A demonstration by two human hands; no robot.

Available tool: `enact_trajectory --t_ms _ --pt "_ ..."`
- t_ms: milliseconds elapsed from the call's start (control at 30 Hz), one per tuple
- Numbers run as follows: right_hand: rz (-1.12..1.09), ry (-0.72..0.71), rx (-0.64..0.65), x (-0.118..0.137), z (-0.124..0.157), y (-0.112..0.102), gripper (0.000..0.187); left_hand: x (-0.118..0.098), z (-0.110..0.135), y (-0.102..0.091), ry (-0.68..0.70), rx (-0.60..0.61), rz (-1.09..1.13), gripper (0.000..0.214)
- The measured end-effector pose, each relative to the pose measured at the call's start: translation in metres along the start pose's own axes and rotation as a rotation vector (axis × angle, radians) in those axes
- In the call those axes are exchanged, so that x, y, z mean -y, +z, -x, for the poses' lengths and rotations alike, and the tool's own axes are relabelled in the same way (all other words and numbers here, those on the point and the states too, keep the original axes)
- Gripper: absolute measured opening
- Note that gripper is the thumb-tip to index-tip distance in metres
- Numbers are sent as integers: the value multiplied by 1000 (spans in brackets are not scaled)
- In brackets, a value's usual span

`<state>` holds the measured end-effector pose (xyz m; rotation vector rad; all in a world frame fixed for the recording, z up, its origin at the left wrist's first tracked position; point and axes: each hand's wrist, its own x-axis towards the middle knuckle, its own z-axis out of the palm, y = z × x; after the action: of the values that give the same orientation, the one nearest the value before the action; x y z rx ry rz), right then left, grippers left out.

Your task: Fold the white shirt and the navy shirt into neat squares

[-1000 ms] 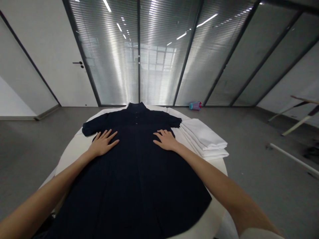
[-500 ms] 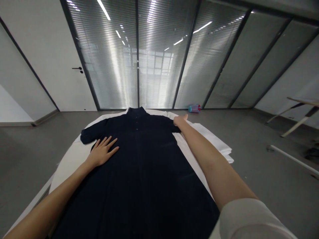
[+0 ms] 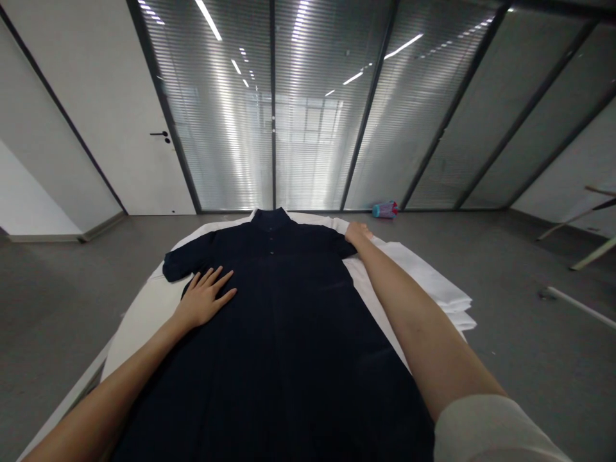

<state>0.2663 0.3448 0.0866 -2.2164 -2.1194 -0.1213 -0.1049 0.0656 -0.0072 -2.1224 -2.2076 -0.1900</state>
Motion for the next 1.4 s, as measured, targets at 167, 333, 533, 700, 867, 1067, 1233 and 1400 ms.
enact_trajectory --t_ms 167,333,533,700,867,1067,1233,1400 --pt "-50 -132 -61 52 22 -21 47 0 0 2 9 -24 10 68" --pt "-46 -462 -101 108 79 -8 47 0 0 2 9 -31 3 69" --pt "24 -540 -42 122 119 16 43 0 1 1 13 -25 5 69" --pt "53 -559 -5 105 129 16 34 -1 1 -1 9 -19 7 69" --pt "-42 -583 2 78 128 16 52 -1 1 0 3 -20 32 69" --pt "71 -531 70 20 108 6 52 0 0 -1 -9 7 52 70" --pt "100 -535 51 -7 114 18 53 0 0 2 -12 4 61 69" --pt "186 -527 8 -8 124 26 47 4 -2 0 9 -18 122 64"
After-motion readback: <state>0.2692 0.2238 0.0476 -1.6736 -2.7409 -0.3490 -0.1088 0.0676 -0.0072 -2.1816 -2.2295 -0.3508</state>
